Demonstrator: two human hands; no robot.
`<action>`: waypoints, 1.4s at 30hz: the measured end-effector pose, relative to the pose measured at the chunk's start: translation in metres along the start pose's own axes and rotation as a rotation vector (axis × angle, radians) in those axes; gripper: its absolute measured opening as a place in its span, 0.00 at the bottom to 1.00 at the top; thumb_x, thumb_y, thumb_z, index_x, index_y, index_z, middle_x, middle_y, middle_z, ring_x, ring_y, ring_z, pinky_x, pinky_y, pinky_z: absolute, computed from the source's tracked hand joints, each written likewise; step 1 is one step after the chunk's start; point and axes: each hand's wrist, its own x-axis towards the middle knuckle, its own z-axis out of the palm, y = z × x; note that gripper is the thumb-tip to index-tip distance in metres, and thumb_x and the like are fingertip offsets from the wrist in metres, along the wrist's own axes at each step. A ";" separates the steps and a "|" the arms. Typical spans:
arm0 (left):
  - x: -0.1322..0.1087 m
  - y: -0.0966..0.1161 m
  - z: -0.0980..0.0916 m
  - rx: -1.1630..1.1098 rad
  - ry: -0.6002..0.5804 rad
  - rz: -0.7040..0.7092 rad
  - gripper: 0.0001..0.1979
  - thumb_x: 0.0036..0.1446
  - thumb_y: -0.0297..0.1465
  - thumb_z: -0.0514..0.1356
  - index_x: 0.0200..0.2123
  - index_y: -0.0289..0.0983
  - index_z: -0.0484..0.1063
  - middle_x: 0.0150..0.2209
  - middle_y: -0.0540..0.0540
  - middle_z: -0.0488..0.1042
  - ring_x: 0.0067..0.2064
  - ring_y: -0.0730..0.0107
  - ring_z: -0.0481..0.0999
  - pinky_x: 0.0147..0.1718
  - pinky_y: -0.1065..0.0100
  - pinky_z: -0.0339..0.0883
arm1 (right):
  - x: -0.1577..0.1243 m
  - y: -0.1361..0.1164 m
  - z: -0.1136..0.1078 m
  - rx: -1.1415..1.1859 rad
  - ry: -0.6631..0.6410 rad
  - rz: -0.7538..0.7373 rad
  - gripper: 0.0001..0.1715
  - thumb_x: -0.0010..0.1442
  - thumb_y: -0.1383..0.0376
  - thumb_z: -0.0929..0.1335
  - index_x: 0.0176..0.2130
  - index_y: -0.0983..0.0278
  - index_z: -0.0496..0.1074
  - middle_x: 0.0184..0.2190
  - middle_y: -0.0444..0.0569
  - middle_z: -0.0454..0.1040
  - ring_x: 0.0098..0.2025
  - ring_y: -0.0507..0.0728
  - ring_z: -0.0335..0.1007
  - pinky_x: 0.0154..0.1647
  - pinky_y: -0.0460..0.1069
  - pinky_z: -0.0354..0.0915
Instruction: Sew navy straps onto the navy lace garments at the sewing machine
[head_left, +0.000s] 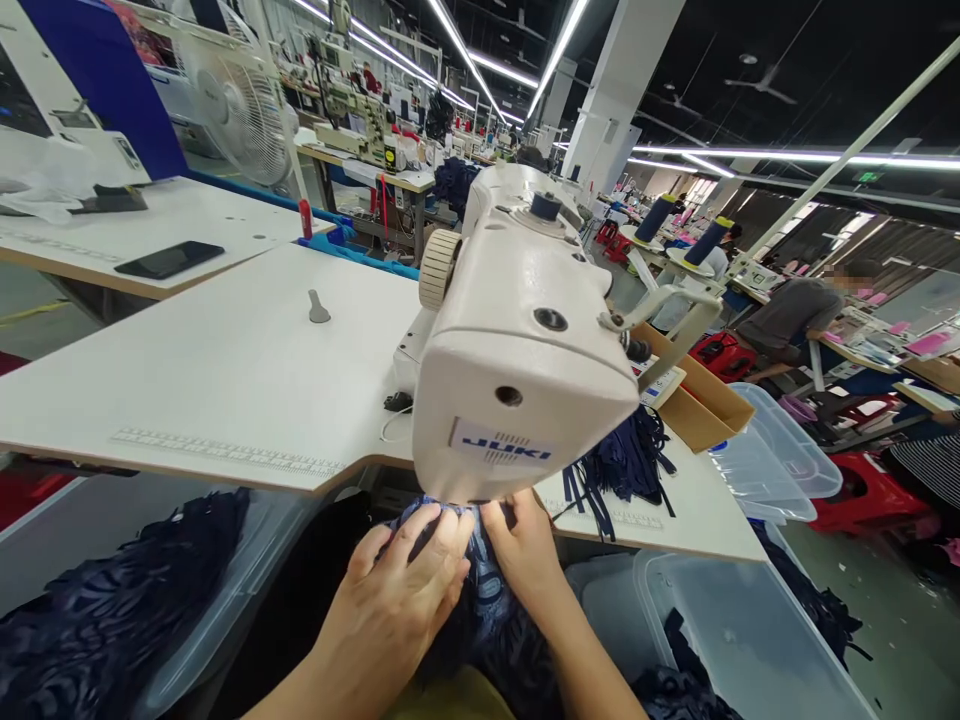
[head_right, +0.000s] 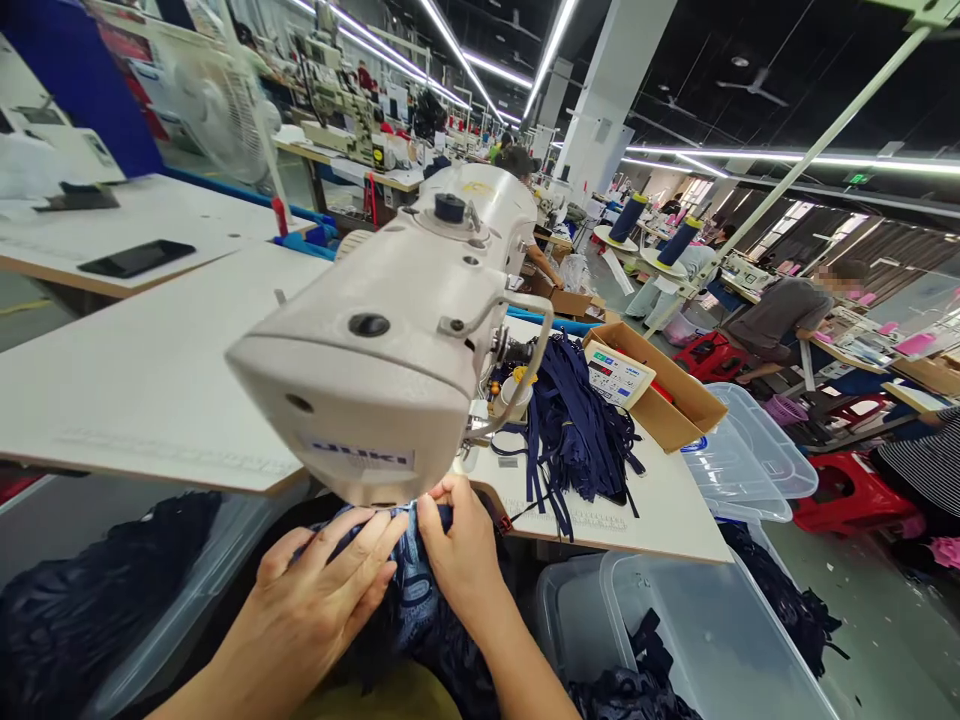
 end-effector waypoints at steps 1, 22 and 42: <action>0.001 -0.001 -0.002 0.009 -0.016 0.008 0.14 0.65 0.30 0.52 0.51 0.41 0.71 0.45 0.52 0.79 0.45 0.66 0.75 0.42 0.62 0.56 | -0.001 0.004 -0.004 -0.008 -0.015 -0.010 0.06 0.63 0.62 0.63 0.35 0.61 0.66 0.31 0.44 0.72 0.35 0.54 0.68 0.39 0.48 0.62; 0.002 -0.002 -0.006 0.009 -0.108 0.152 0.27 0.62 0.50 0.51 0.47 0.32 0.74 0.44 0.45 0.77 0.45 0.58 0.72 0.46 0.61 0.60 | -0.029 0.061 -0.087 0.055 -0.310 0.306 0.18 0.63 0.52 0.63 0.28 0.61 0.60 0.19 0.41 0.68 0.24 0.53 0.61 0.29 0.48 0.56; -0.017 -0.025 -0.002 -0.145 -0.172 0.229 0.21 0.68 0.25 0.42 0.58 0.40 0.65 0.55 0.52 0.72 0.58 0.73 0.67 0.63 0.68 0.45 | -0.003 -0.006 0.000 0.363 -0.023 0.083 0.09 0.60 0.63 0.67 0.42 0.61 0.67 0.33 0.43 0.66 0.29 0.50 0.61 0.34 0.46 0.62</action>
